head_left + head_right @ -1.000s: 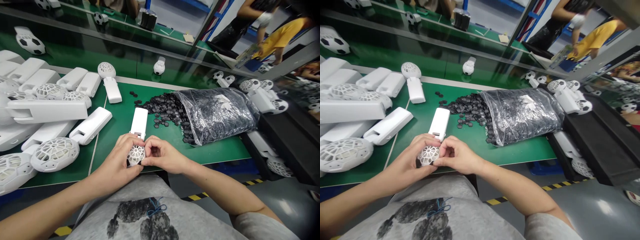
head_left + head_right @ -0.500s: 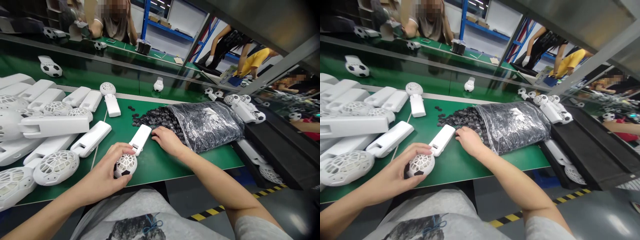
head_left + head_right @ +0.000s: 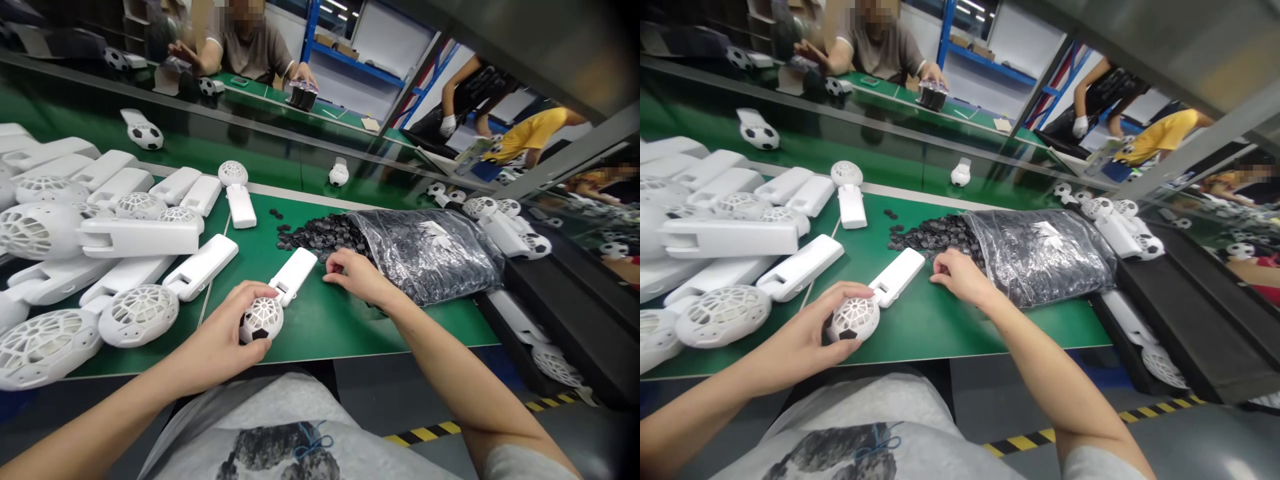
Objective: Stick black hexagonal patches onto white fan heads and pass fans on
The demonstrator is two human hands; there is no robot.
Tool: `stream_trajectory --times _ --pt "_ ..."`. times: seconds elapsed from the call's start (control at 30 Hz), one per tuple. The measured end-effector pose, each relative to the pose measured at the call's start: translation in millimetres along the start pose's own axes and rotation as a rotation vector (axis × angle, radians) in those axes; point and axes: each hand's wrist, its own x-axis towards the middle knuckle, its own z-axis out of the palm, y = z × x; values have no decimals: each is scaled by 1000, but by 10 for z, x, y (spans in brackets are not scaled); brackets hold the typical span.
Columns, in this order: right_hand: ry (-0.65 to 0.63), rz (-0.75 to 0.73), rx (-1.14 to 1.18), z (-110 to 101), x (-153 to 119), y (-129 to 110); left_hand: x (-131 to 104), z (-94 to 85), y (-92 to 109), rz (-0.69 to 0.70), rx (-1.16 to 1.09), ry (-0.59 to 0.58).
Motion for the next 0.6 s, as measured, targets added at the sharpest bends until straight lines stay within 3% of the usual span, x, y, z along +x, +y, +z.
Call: stream_trajectory --times 0.2,0.37,0.5,0.6 --pt "84 -29 192 29 -186 -62 40 -86 -17 -58 -32 -86" --pt "4 -355 325 108 -277 -452 52 -103 -25 -32 -42 -94" --pt "-101 -448 319 235 -272 -612 43 -96 -9 -69 -59 -101" --pt "-73 -502 390 298 -256 -610 34 -84 0 -77 -64 -90"
